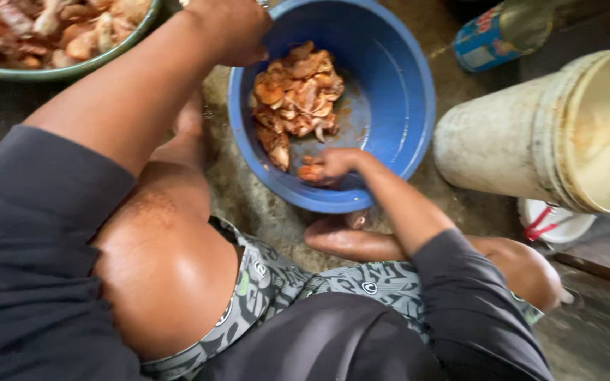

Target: The person transfers pieces of marinated raw chicken from a blue plastic bowl into a white bucket by hand.

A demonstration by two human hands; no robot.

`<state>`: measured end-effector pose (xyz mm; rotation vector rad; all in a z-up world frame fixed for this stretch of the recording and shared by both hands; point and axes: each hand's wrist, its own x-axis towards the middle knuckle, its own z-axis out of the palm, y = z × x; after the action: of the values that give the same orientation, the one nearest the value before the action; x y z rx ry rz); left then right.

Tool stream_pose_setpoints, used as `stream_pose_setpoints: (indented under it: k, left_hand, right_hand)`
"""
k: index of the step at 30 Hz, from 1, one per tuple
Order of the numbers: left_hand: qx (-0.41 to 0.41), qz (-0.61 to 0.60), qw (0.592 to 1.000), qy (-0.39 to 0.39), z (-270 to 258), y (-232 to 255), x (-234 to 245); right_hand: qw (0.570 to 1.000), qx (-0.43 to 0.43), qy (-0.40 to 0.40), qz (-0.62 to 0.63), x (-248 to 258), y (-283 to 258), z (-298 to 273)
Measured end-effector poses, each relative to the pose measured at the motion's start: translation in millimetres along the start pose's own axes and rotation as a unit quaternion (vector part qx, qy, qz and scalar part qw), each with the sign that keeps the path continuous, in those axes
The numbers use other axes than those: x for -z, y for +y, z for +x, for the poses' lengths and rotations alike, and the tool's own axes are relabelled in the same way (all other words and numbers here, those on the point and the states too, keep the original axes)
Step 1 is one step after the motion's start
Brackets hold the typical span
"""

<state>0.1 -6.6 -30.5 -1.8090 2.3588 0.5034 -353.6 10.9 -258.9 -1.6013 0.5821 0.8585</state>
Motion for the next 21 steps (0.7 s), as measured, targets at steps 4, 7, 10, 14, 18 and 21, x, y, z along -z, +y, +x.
stream_pose_setpoints:
  k: [4,7,10,14,18,21]
  left_hand:
    - [-0.010,0.043,0.999,-0.001,-4.5,3.6,4.3]
    - [0.014,0.052,0.998,-0.030,-7.9,5.7,12.0]
    - [0.016,0.080,0.996,-0.025,-10.9,4.1,20.5]
    - [0.024,0.096,0.995,-0.023,-15.2,0.7,23.6]
    - [0.012,0.089,0.996,-0.001,-16.7,-8.0,13.7]
    - [-0.016,0.065,0.997,0.037,-19.9,-18.3,-1.3]
  right_hand:
    - [0.970,0.009,0.038,0.242,24.1,11.3,-142.0]
    - [0.971,0.027,0.236,0.034,41.0,6.0,-296.4]
    - [0.904,0.038,0.404,0.134,39.4,9.4,-438.2]
    - [0.706,-0.185,0.681,0.062,38.9,40.1,-531.4]
    - [0.628,-0.102,0.742,-0.210,59.0,61.7,-495.3]
    - [0.717,-0.055,0.674,-0.169,77.8,47.6,-362.1]
